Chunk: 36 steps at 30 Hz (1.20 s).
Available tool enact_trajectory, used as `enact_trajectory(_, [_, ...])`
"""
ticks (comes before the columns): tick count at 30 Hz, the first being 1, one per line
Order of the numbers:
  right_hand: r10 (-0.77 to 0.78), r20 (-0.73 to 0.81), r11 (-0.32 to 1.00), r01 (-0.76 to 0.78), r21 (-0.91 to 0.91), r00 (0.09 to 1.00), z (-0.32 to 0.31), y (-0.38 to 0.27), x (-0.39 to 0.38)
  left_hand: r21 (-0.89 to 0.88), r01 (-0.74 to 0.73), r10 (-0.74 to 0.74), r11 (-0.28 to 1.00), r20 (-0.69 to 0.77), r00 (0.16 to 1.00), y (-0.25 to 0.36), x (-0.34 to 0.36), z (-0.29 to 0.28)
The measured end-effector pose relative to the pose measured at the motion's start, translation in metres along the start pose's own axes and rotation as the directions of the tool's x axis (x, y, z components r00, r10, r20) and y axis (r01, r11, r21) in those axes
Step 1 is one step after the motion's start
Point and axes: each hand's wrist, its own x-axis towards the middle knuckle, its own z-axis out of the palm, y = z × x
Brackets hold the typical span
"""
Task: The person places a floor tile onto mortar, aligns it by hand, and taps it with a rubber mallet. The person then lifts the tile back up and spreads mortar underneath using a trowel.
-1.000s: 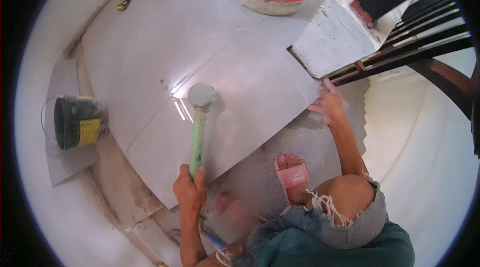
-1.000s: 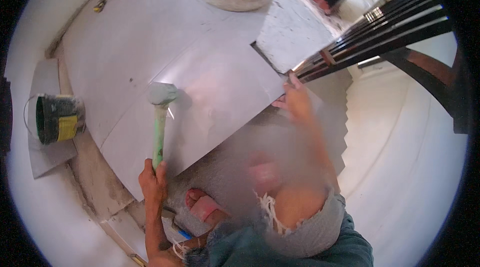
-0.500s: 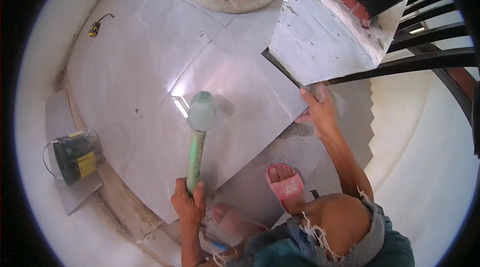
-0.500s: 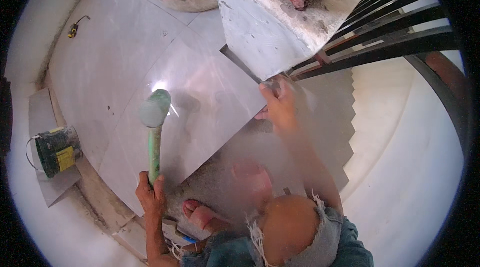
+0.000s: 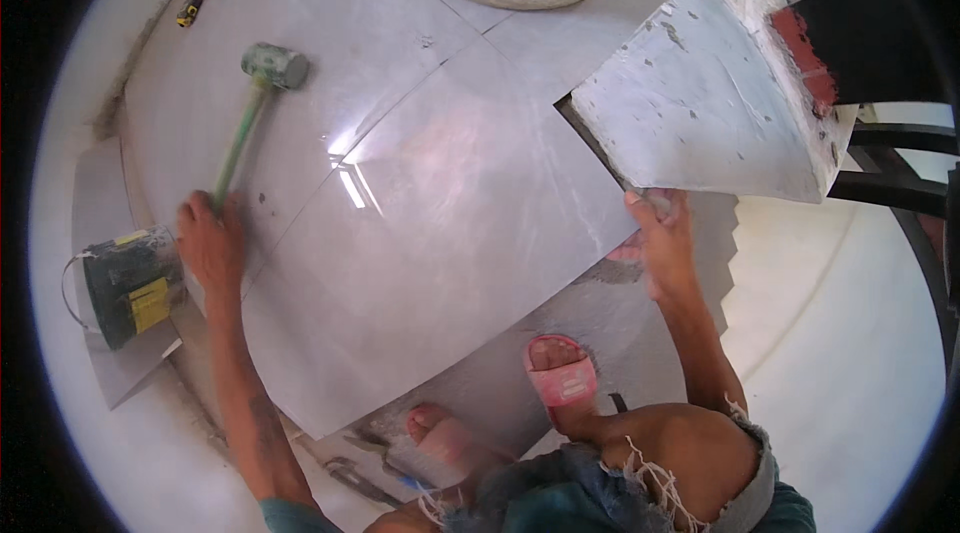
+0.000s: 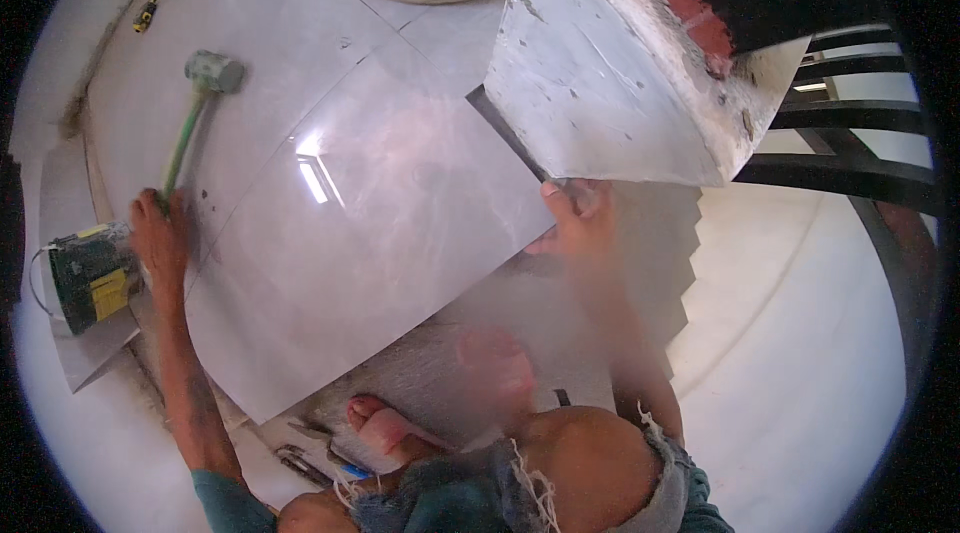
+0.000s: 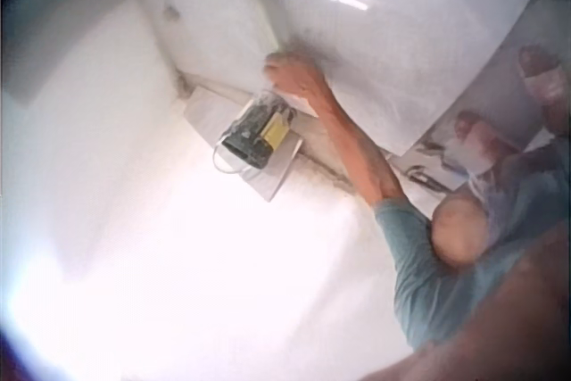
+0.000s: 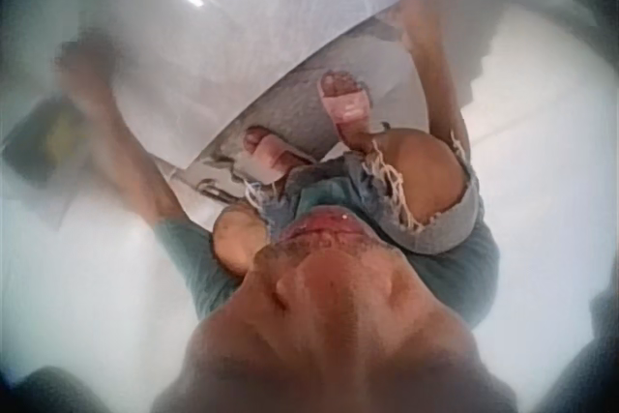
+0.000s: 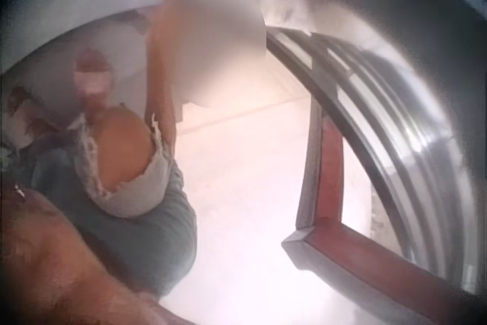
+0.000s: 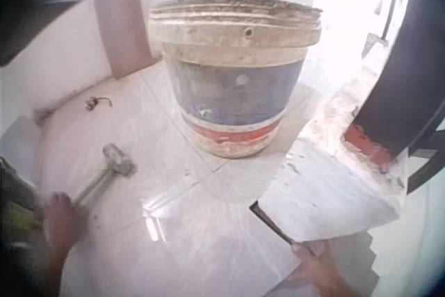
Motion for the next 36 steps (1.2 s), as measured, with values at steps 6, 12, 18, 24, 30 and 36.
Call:
enact_trajectory(6, [0.007, -0.024, 0.990, -0.010, -0.142, 1.000, -0.006, 0.012, 0.010, -0.524, -0.089, 0.150, 0.847, 0.076, 0.986, 0.174, 0.024, -0.029])
enact_trajectory(12, [0.057, -0.004, 0.984, -0.056, -0.167, 0.998, -0.009, 0.009, 0.000, -0.709, -0.126, 0.206, 0.694, 0.029, 0.978, 0.274, 0.031, -0.043])
enact_trajectory(18, [0.041, -0.025, 0.976, -0.045, -0.213, 0.999, -0.014, 0.013, 0.008, -0.739, 0.003, 0.136, 0.674, 0.127, 0.983, 0.306, 0.040, -0.036])
enact_trajectory(24, [0.090, 0.008, 0.985, -0.088, -0.151, 0.996, -0.003, 0.011, -0.003, -0.726, 0.052, 0.081, 0.686, 0.146, 0.986, 0.305, 0.034, -0.039])
enact_trajectory(30, [-0.265, 0.130, 0.874, 0.294, -0.386, 0.956, -0.041, 0.058, 0.019, -0.622, -0.113, 0.144, 0.775, -0.001, 0.990, 0.247, -0.014, -0.054])
enact_trajectory(36, [0.049, 0.043, 0.982, -0.041, -0.185, 0.998, -0.011, 0.012, -0.009, -0.341, 0.278, -0.250, 0.898, 0.124, 0.960, 0.046, -0.132, -0.053])
